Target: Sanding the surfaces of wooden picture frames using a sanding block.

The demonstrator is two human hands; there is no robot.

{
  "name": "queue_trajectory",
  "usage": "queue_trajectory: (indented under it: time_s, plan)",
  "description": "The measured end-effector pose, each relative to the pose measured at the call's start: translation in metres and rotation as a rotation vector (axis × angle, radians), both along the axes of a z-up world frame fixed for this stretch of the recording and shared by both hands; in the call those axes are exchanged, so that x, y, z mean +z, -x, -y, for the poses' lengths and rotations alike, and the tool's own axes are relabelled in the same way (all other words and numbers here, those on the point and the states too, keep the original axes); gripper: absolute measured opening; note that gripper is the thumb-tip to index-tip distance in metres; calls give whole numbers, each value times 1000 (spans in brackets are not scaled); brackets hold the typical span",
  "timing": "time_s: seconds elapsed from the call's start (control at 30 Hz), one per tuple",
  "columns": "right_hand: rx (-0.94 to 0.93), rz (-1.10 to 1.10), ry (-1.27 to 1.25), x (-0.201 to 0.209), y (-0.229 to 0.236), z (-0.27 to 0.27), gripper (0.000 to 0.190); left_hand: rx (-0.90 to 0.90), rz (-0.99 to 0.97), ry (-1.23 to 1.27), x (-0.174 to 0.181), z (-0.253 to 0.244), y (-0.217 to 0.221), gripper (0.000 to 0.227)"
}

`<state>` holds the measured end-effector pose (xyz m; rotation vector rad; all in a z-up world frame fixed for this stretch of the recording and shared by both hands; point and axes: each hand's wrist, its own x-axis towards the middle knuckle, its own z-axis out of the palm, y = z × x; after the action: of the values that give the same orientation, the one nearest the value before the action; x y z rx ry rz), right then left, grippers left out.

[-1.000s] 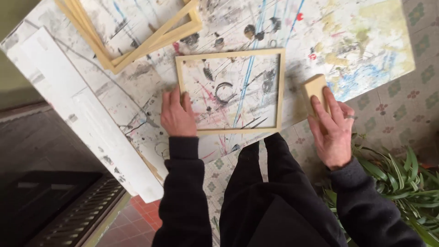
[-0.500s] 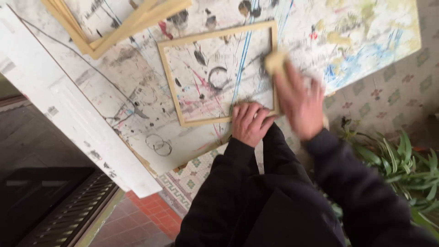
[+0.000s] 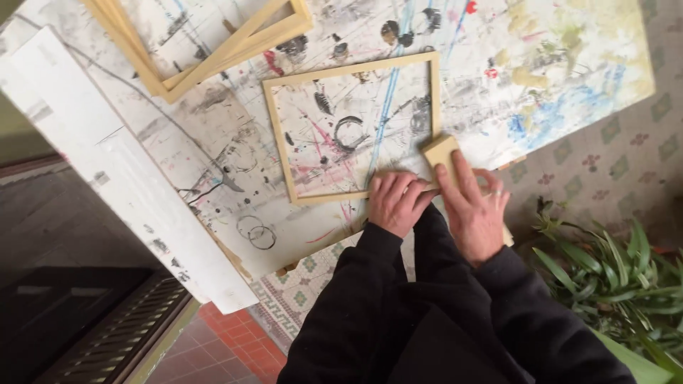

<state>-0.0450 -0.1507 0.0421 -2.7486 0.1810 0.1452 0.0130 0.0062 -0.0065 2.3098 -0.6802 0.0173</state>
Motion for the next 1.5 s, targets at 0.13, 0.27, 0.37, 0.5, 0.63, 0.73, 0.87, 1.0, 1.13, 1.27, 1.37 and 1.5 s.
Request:
queue_trajectory:
  time_s: [0.13,0.27,0.37,0.5,0.63,0.73,0.87,1.0,1.13,1.27,1.37,1.5]
  plan:
    - [44,11,102,-34,-72,24,57,-31,-16,-7,4,3,2,21]
    - [-4,76,41,-11,-47,13,52,-16,21,-2,0,4,1,23]
    - [14,34,34,-2,-12,3,53,10,26,-21,-3,0,-2,24]
    - [32,83,-61,-27,-74,22,53,-24,-19,2,2,3,0,23]
    - [-9,180,-15,-30,-59,20,47,-4,19,41,0,5,1,24]
    - [53,67,73,-14,-17,7,52,11,49,-17,-7,3,-3,24]
    - [-5,40,-12,-20,-59,9,50,-12,9,-15,-4,-1,2,24]
    - [2,49,21,-8,-67,11,53,-18,5,-17,2,3,2,23]
    - [4,36,1,-7,-16,1,51,9,44,-28,-4,1,-5,27]
    - [-39,43,17,-12,-70,12,46,-26,7,-7,5,0,0,24]
    - [-14,78,22,-21,-61,16,48,-34,7,1,3,2,1,25]
    - [7,29,31,-15,7,2,52,9,52,3,1,2,-4,25]
